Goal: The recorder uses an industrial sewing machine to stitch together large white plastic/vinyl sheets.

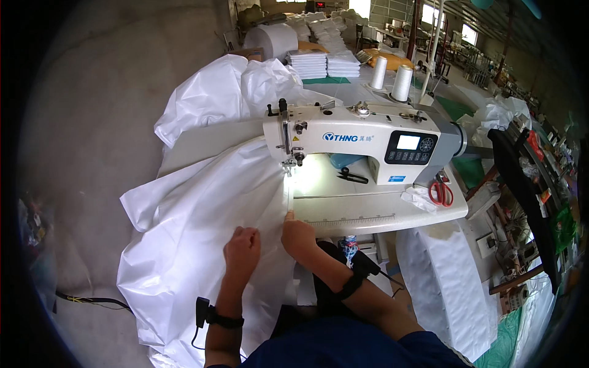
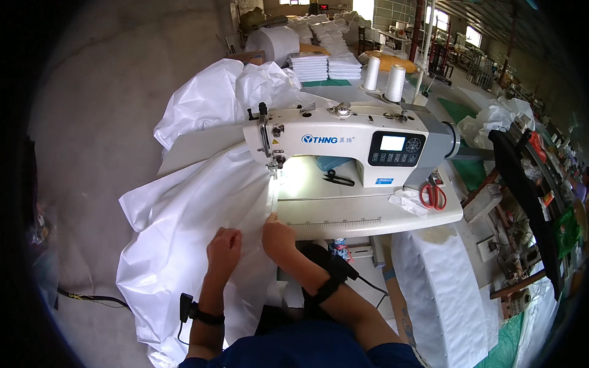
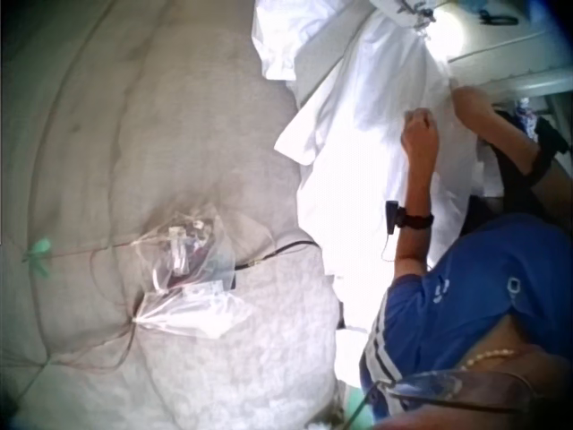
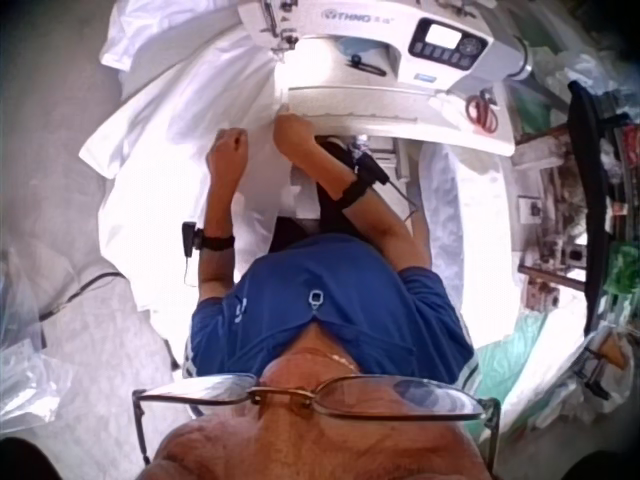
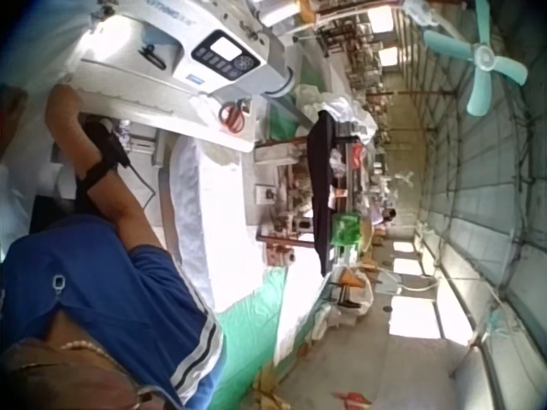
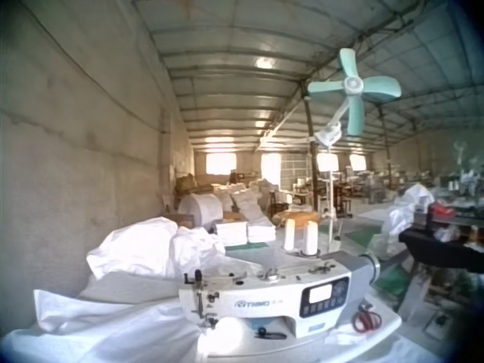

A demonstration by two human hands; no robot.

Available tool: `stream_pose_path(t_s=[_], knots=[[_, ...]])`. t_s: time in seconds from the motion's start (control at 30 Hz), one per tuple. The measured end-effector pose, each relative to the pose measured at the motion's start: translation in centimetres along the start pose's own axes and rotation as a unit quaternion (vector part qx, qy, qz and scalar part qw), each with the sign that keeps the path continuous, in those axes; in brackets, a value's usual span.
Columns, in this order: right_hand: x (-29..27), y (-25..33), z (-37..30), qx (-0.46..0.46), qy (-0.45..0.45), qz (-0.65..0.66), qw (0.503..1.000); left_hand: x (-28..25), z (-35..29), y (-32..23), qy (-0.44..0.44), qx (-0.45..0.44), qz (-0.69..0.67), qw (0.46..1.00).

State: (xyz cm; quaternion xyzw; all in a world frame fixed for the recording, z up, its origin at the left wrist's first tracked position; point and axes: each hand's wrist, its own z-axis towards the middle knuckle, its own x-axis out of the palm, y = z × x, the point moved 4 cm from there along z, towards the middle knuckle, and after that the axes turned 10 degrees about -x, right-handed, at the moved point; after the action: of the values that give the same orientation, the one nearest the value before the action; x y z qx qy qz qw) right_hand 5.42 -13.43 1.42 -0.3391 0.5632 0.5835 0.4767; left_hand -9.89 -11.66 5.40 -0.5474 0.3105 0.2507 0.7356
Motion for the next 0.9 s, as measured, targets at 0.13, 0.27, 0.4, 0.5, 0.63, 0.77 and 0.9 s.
stream_pose_path(t_s=[0.13, 0.27, 0.4, 0.5, 0.63, 0.77, 0.9], knots=[[-0.7, -0.4, 2.0, -0.007, 0.041, -0.047, 0.998, -0.2, 4.4, 3.7, -0.081, 0.064, 0.149, 0.983], [0.4, -1.6, 4.3, -0.03, -0.031, -0.078, 0.996, 0.8, 8.1, 7.0, -0.044, 0.022, 0.232, 0.971], [0.1, -2.2, 6.4, -0.024, -0.027, -0.069, 0.997, 1.2, 11.8, 7.9, -0.014, 0.021, 0.231, 0.973], [-0.4, -2.9, 7.9, -0.015, -0.016, -0.071, 0.997, 1.9, 14.2, 7.4, -0.003, 0.024, 0.225, 0.974], [-0.4, -3.5, 10.0, 0.006, 0.008, -0.04, 0.999, 2.2, 18.1, 7.3, -0.003, 0.041, 0.223, 0.974], [0.6, -4.8, 9.7, 0.041, -0.043, 0.045, 0.997, 3.0, 21.4, 8.1, 0.01, 0.045, 0.231, 0.972], [-1.2, -3.2, 1.7, 0.126, -0.029, 0.472, 0.872, 2.4, 19.6, 9.8, 0.028, -0.019, 0.26, 0.965]])
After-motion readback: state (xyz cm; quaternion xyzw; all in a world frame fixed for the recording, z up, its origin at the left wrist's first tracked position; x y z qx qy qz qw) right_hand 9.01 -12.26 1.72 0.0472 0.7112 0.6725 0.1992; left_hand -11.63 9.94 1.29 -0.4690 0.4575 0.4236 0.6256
